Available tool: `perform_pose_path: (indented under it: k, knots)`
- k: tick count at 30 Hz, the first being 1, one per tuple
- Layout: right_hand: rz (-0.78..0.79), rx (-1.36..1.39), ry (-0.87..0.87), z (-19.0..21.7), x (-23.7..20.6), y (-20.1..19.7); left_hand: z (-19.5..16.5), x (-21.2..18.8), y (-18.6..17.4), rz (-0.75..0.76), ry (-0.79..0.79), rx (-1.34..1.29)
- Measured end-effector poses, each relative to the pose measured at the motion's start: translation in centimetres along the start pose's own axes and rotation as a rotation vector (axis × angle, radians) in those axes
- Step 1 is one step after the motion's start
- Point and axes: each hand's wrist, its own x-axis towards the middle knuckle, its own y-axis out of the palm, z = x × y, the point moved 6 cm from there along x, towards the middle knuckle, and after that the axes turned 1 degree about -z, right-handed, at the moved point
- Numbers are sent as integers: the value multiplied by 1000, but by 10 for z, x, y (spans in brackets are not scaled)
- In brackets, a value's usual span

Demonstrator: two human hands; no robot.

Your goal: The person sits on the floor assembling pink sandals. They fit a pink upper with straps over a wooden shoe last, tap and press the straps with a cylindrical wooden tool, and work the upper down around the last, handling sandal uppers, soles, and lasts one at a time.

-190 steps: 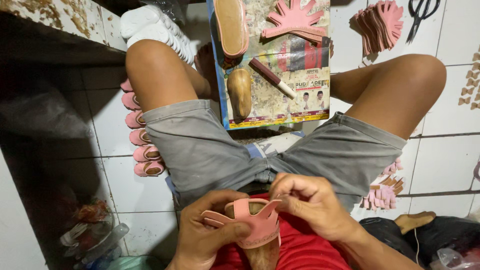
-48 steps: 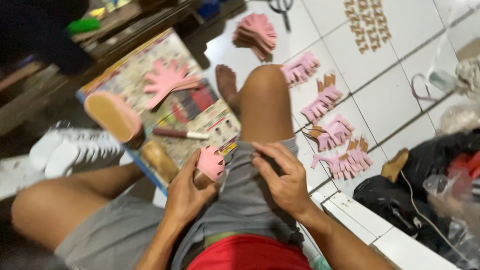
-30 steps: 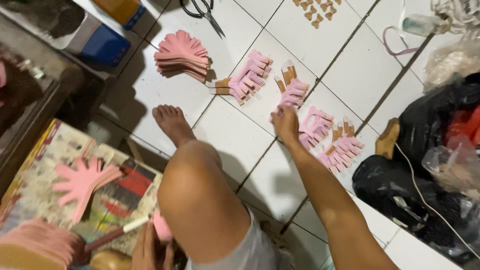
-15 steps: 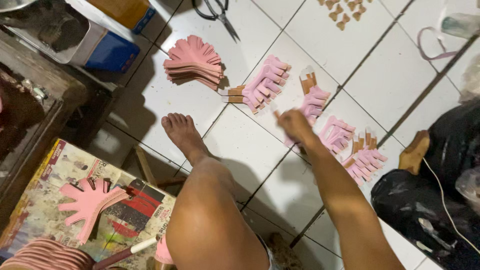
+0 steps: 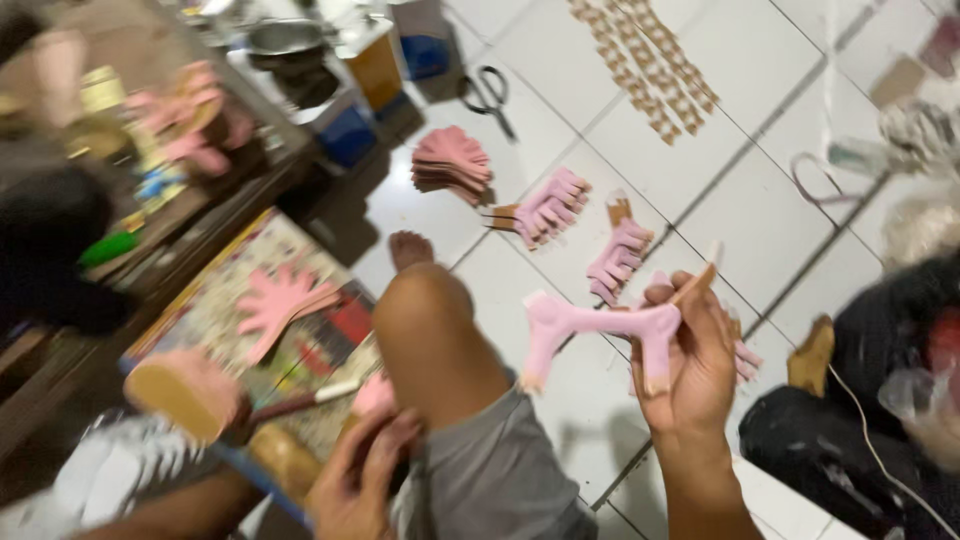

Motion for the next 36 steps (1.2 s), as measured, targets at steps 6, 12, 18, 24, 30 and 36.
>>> perform_pose_path:
  k: [6,12,18,24,30,36]
  knots:
    - [165,-211,57,-41,-109,52,-70,-59,26,563,-23,-333]
    - [710,-148,358,-72,-176,67,-46,-85,-35,562,-229,-548]
    - [1164,-281,462,-86,-217,93,-37,-107,-92,432,-234,-911]
    - [1121,-541,249,-100,-256,132,-60,-129,-144,227,15,-913]
    - [1108,-798,-101,-106,-285,162,-75,-150,-153,-29,319,-336]
    - [1093,-923,-280,-113,-292,175,-80,-149,-149,-10,366,-349]
